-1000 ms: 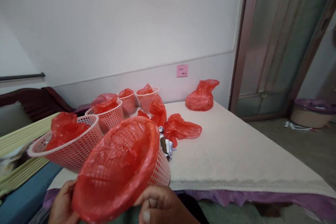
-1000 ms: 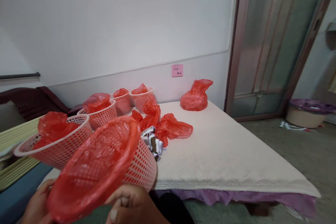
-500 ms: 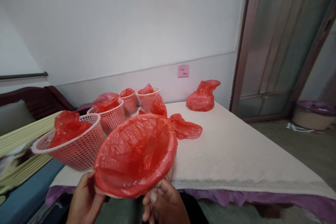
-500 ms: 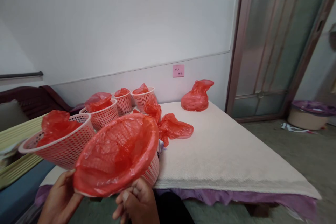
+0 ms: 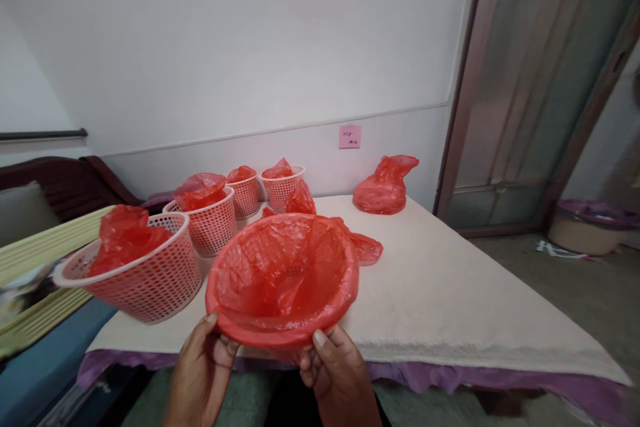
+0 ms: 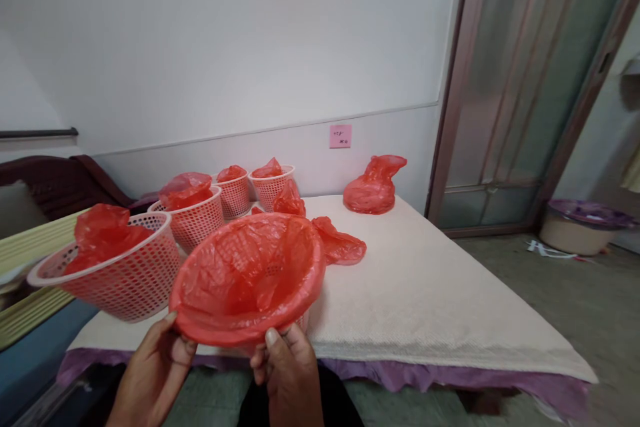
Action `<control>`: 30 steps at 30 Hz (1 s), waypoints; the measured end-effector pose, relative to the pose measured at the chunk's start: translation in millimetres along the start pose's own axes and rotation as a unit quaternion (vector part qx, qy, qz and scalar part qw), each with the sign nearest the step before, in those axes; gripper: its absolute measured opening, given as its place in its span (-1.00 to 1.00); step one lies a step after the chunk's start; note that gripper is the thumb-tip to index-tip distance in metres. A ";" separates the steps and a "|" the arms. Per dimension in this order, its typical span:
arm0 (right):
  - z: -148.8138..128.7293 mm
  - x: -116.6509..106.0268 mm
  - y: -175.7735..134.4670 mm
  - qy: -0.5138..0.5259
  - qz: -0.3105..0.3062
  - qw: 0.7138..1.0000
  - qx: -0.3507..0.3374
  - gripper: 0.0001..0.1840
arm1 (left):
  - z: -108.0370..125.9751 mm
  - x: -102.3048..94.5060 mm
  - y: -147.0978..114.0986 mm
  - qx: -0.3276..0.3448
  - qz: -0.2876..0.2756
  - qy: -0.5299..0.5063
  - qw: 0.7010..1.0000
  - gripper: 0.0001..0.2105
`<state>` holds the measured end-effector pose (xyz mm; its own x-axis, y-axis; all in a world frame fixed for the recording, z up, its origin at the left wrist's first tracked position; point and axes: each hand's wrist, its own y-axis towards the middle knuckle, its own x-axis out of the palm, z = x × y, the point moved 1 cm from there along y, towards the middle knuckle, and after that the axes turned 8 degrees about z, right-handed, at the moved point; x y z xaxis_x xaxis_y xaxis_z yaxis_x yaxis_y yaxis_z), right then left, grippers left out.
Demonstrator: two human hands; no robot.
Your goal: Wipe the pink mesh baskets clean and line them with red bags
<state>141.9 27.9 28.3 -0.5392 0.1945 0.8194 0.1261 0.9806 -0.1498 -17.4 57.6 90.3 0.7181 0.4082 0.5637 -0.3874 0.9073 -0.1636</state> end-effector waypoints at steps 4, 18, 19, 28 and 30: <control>-0.1 -4.1 1.5 -0.020 0.002 1.000 -0.016 -0.60 | -4.8 -8.5 -1.0 0.003 -0.020 0.005 1.000 -0.90; -9.2 -7.2 -6.2 -0.070 -0.021 0.997 -0.008 -0.65 | -8.2 -18.5 -10.0 -0.015 -0.014 0.026 0.999 -0.81; -8.4 -7.8 -5.7 -0.067 -0.019 0.998 -0.007 -0.64 | -8.1 -17.6 -12.6 -0.021 -0.009 0.028 0.999 -0.78; -0.9 -9.2 -3.4 -0.079 -0.022 0.997 -0.006 -0.60 | -20.5 -11.4 -29.8 -0.076 0.020 0.079 0.994 -0.49; 0.5 -10.3 -3.7 -0.082 -0.029 0.996 0.005 -0.60 | -21.9 -10.8 -31.9 -0.075 0.030 0.087 0.993 -0.54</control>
<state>146.5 22.3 20.2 -0.6748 0.1384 0.7249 0.0829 0.9903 -0.1119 -0.2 26.5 71.7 0.7900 0.4613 0.4039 -0.3516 0.8805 -0.3180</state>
